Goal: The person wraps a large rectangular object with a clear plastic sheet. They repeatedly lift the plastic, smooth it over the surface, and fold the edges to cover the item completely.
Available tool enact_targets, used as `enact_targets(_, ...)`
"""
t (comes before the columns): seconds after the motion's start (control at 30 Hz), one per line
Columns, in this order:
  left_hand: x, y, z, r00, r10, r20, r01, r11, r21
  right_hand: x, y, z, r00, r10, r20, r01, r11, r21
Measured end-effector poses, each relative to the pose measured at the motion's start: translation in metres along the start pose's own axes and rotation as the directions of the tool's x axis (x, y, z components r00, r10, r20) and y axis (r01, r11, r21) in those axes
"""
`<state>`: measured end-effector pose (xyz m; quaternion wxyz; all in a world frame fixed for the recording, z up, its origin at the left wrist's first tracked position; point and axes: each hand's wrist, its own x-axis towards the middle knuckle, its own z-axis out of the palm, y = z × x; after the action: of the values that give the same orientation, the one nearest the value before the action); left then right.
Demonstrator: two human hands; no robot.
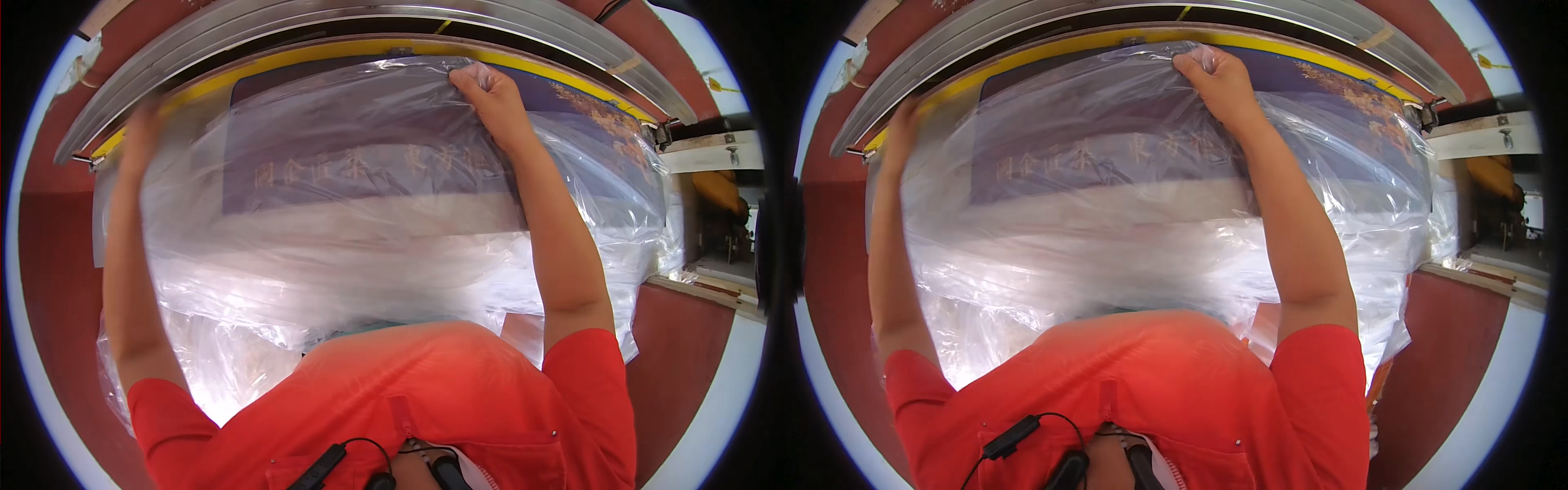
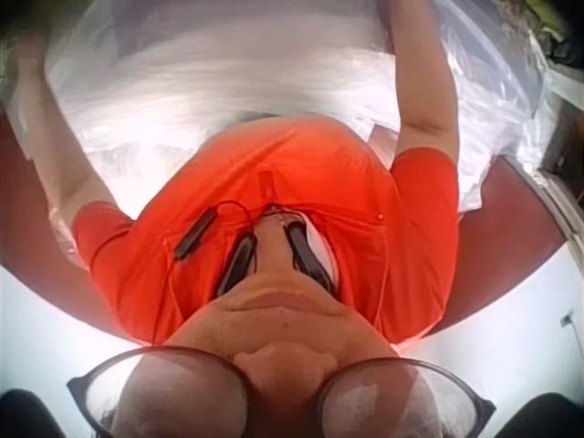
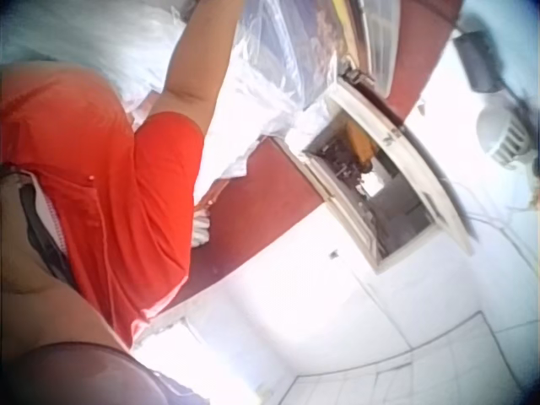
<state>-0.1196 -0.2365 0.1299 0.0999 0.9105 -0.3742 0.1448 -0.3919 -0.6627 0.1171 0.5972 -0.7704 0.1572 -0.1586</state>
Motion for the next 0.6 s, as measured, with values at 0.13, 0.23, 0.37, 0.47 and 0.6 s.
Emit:
enact_targets(0.13,0.071,0.271,0.031,0.960,0.172,0.222,0.010,0.769,-0.639,-0.001,0.007,-0.005,0.995,-0.091,-0.033,0.092,0.996,0.014)
enact_targets(0.23,0.055,0.333,0.049,0.952,0.170,0.256,0.161,0.435,-0.886,-0.004,-0.006,-0.011,0.988,-0.149,-0.046,0.142,0.981,-0.134)
enact_targets(0.37,-0.008,0.282,0.014,0.825,0.419,0.379,0.246,0.337,-0.909,-0.034,0.009,-0.094,0.923,-0.331,-0.198,0.030,0.573,-0.819)
enact_targets(0.47,-0.057,0.132,-0.015,0.851,0.052,0.523,0.359,0.668,-0.652,-0.066,0.009,-0.111,0.938,-0.294,-0.184,-0.066,0.368,-0.927)
enact_targets(0.6,-0.140,-0.049,-0.065,0.736,-0.476,0.482,0.591,0.798,-0.115,-0.131,-0.025,0.000,0.735,-0.120,0.667,0.639,0.450,-0.624)
